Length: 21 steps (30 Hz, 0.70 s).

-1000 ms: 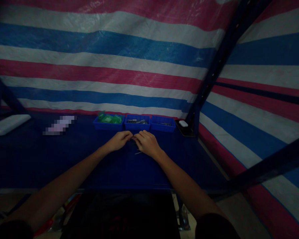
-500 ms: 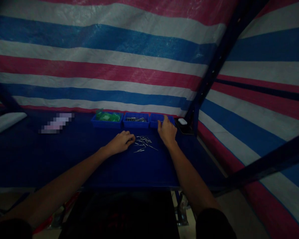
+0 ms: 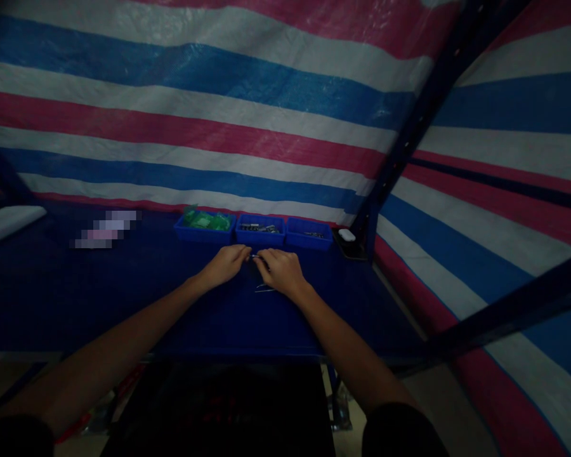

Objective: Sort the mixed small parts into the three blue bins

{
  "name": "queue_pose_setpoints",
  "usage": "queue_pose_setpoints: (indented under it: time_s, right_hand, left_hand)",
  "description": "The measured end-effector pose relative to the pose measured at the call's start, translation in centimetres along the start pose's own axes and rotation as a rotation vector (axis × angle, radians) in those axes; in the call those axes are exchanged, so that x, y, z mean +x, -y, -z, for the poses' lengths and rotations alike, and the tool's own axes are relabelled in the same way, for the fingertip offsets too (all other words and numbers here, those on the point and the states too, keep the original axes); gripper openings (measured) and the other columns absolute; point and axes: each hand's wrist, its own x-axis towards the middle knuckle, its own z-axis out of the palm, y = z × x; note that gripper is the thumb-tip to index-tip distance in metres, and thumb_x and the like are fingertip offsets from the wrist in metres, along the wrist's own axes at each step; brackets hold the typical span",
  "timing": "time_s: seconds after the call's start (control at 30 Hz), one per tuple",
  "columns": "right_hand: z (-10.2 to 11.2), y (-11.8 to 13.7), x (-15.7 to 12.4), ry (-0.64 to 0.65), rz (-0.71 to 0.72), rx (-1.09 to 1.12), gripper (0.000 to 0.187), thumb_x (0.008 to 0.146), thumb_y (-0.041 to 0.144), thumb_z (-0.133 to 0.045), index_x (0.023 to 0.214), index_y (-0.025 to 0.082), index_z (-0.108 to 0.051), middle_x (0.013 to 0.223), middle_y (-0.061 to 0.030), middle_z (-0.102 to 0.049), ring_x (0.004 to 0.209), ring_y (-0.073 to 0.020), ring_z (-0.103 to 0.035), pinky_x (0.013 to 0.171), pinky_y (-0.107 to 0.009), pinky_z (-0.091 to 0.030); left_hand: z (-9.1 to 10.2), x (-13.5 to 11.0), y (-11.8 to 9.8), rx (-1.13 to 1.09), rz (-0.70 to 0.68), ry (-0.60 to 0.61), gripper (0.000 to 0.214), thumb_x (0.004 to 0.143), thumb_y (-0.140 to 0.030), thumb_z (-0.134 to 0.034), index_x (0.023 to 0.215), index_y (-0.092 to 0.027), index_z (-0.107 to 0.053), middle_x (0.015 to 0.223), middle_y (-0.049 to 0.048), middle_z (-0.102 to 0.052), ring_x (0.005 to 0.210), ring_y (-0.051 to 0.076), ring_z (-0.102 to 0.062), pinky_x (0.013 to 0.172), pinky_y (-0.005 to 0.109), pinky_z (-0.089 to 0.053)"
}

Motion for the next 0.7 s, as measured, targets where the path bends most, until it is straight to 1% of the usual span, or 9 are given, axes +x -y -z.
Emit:
queue_pose_setpoints:
  time_s: [0.1,0.17,0.27,0.33,0.4,0.47,0.53,0.6,0.7]
  right_hand:
    - [-0.1,0.4,-0.1,-0.065,0.017,-0.012,0.025,0.089,0.032,-0.04,0.089,0.018,-0.06,0.079,-0.0035,-0.068,0.069,-0.013,-0.062,0.061,-0.022,-0.036]
    - [-0.1,0.3,0.0,-0.067,0.033,-0.01,0.026,0.089,0.03,-0.038,0.084,0.017,-0.061,0.074,-0.0032,-0.067,0.064,-0.0124,-0.061,0.058,-0.022,-0.035]
    - [0.3,-1.0,0.7,-0.089,-0.019,0.01,0.028,0.089,0.032,-0.038,0.082,0.017,-0.062,0.071,-0.0038,-0.067,0.062,-0.0126,-0.061,0.058,-0.022,-0.035]
    - [1.0,-2.9,1.4,-0.161,-0.172,-0.01,0.032,0.089,0.035,-0.036,0.084,0.016,-0.062,0.072,-0.0057,-0.066,0.062,-0.0139,-0.06,0.06,-0.022,-0.037]
    - [1.6,-5.0,1.7,-0.239,-0.406,-0.081,0.034,0.089,0.036,-0.035,0.094,0.015,-0.061,0.073,-0.0076,-0.066,0.064,-0.0166,-0.06,0.061,-0.025,-0.037]
    - [2.0,-6.7,1.6,-0.252,-0.613,-0.155,0.035,0.087,0.037,-0.038,0.106,0.014,-0.057,0.072,-0.0082,-0.065,0.065,-0.0197,-0.06,0.06,-0.027,-0.037]
    - [2.0,-7.2,1.1,-0.205,-0.711,-0.165,0.035,0.085,0.037,-0.041,0.108,0.015,-0.056,0.071,-0.0069,-0.065,0.065,-0.0205,-0.059,0.059,-0.027,-0.036]
    - [1.7,-6.2,0.6,-0.122,-0.657,-0.093,0.031,0.085,0.038,-0.041,0.102,0.018,-0.059,0.067,-0.0039,-0.064,0.062,-0.0183,-0.058,0.058,-0.026,-0.036]
    - [1.1,-3.2,0.4,0.02,-0.39,0.053,0.028,0.086,0.039,-0.042,0.096,0.021,-0.06,0.066,-0.0002,-0.062,0.06,-0.014,-0.057,0.057,-0.023,-0.035]
  left_hand:
    - [0.0,-0.2,-0.3,-0.042,0.014,-0.004,0.039,0.089,-0.032,-0.029,0.058,-0.017,-0.049,0.056,0.0002,-0.053,0.056,0.013,-0.051,0.057,0.024,-0.035]
    - [0.0,-0.3,-0.3,-0.086,0.026,0.025,0.043,0.089,-0.036,-0.028,0.057,-0.017,-0.05,0.055,-0.0004,-0.052,0.056,0.013,-0.051,0.057,0.024,-0.035]
    - [-0.3,-0.4,-0.1,-0.106,0.033,0.046,0.039,0.088,-0.041,-0.031,0.072,-0.016,-0.056,0.064,-0.0002,-0.057,0.064,0.014,-0.053,0.06,0.024,-0.036]
    - [-0.6,-0.3,0.2,-0.031,0.034,0.044,0.031,0.084,-0.044,-0.04,0.089,-0.019,-0.057,0.077,0.0004,-0.06,0.075,0.016,-0.054,0.067,0.027,-0.036]
    - [-1.0,0.0,0.4,0.093,0.011,0.094,0.028,0.079,-0.045,-0.05,0.097,-0.025,-0.057,0.089,0.001,-0.059,0.089,0.02,-0.051,0.077,0.034,-0.034]
    - [-1.5,0.4,0.6,0.196,-0.009,0.183,0.022,0.076,-0.043,-0.055,0.092,-0.028,-0.06,0.097,0.0014,-0.057,0.099,0.023,-0.046,0.082,0.041,-0.03]
    - [-2.0,0.8,0.6,0.261,-0.023,0.242,0.016,0.078,-0.038,-0.054,0.084,-0.025,-0.061,0.099,0.0025,-0.056,0.101,0.024,-0.044,0.083,0.044,-0.029]
    - [-2.3,0.9,0.5,0.31,-0.042,0.24,0.016,0.082,-0.033,-0.048,0.082,-0.021,-0.059,0.097,0.0041,-0.055,0.099,0.023,-0.044,0.082,0.043,-0.03]
    - [-2.2,0.9,0.6,0.343,-0.036,0.187,0.023,0.087,-0.03,-0.037,0.086,-0.019,-0.057,0.096,0.0059,-0.055,0.096,0.023,-0.045,0.079,0.041,-0.032]
